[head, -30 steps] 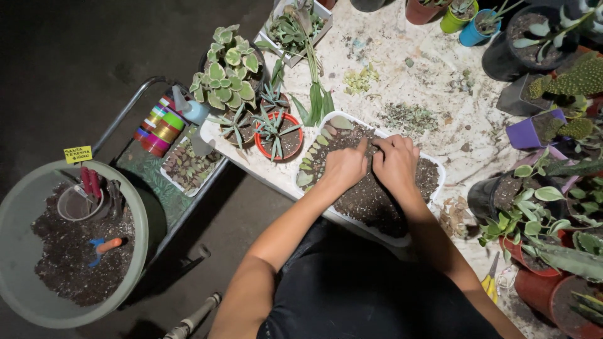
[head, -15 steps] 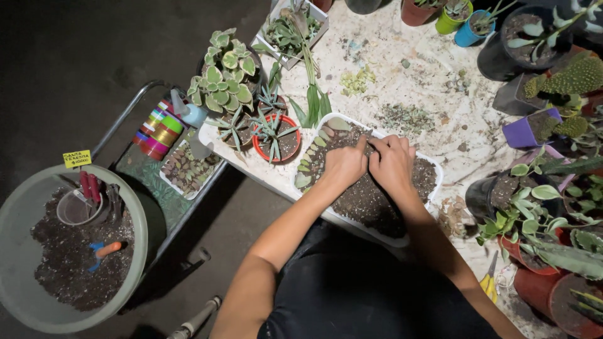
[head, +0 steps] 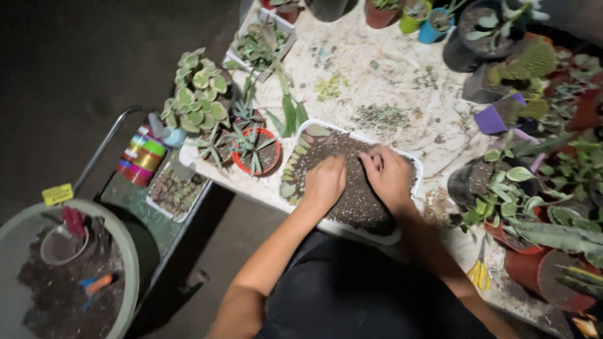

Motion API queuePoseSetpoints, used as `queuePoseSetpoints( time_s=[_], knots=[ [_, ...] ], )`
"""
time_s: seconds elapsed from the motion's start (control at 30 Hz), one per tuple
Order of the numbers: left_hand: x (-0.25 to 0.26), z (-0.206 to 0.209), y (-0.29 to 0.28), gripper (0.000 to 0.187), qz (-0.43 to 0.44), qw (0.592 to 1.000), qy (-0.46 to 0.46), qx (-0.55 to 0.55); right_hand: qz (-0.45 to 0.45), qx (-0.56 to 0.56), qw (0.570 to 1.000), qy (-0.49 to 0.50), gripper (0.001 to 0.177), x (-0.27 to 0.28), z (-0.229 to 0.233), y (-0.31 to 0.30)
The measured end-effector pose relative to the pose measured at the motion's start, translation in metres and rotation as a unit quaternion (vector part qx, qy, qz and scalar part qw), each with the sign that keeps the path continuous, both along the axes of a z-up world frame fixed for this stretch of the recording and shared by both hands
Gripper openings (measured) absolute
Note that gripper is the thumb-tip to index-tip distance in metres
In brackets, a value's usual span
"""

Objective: Planting succulent leaves into a tray of soil for propagation

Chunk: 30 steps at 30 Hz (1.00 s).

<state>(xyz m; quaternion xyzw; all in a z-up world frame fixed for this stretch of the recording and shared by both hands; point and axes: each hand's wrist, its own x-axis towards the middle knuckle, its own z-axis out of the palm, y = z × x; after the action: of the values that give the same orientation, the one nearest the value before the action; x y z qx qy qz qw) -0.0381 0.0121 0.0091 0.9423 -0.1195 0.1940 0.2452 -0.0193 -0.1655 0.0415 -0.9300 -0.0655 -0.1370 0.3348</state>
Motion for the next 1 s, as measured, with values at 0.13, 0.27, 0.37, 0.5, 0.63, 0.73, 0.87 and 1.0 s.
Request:
queuePoseSetpoints(
  time_s=[0.13, 0.27, 0.37, 0.5, 0.63, 0.73, 0.87, 1.0],
  knots=[
    [-0.022, 0.0, -0.001, 0.016, -0.002, 1.0, -0.027, -0.003, -0.039, 0.024, 0.999, -0.003, 0.01, -0.021, -0.005, -0.019],
    [-0.032, 0.024, -0.002, 0.03, -0.062, 0.994, -0.071, -0.053, -0.026, 0.026, 0.993, -0.11, 0.027, -0.03, -0.006, -0.034],
    [-0.039, 0.04, 0.002, 0.035, -0.057, 0.99, -0.114, -0.066, -0.049, -0.003, 0.988, -0.145, 0.023, -0.032, -0.023, -0.052],
    [-0.044, 0.065, 0.012, 0.034, -0.044, 0.987, -0.136, -0.079, -0.079, -0.038, 0.983, -0.164, 0.015, -0.035, -0.025, -0.067],
    [-0.046, 0.059, 0.017, 0.034, -0.047, 0.981, -0.158, -0.105, -0.076, -0.077, 0.973, -0.202, 0.02, -0.029, -0.003, -0.067],
    [-0.047, 0.062, 0.019, 0.029, -0.018, 0.974, -0.19, -0.122, -0.091, -0.056, 0.979, -0.174, 0.014, -0.028, -0.003, -0.068],
    [-0.046, 0.067, 0.022, 0.03, -0.017, 0.975, -0.198, -0.104, -0.083, -0.049, 0.979, -0.182, 0.016, -0.021, 0.0, -0.067],
    [-0.044, 0.043, 0.019, 0.035, -0.011, 0.973, -0.195, -0.118, -0.107, -0.044, 0.979, -0.168, 0.01, -0.017, -0.01, -0.071]
  ],
)
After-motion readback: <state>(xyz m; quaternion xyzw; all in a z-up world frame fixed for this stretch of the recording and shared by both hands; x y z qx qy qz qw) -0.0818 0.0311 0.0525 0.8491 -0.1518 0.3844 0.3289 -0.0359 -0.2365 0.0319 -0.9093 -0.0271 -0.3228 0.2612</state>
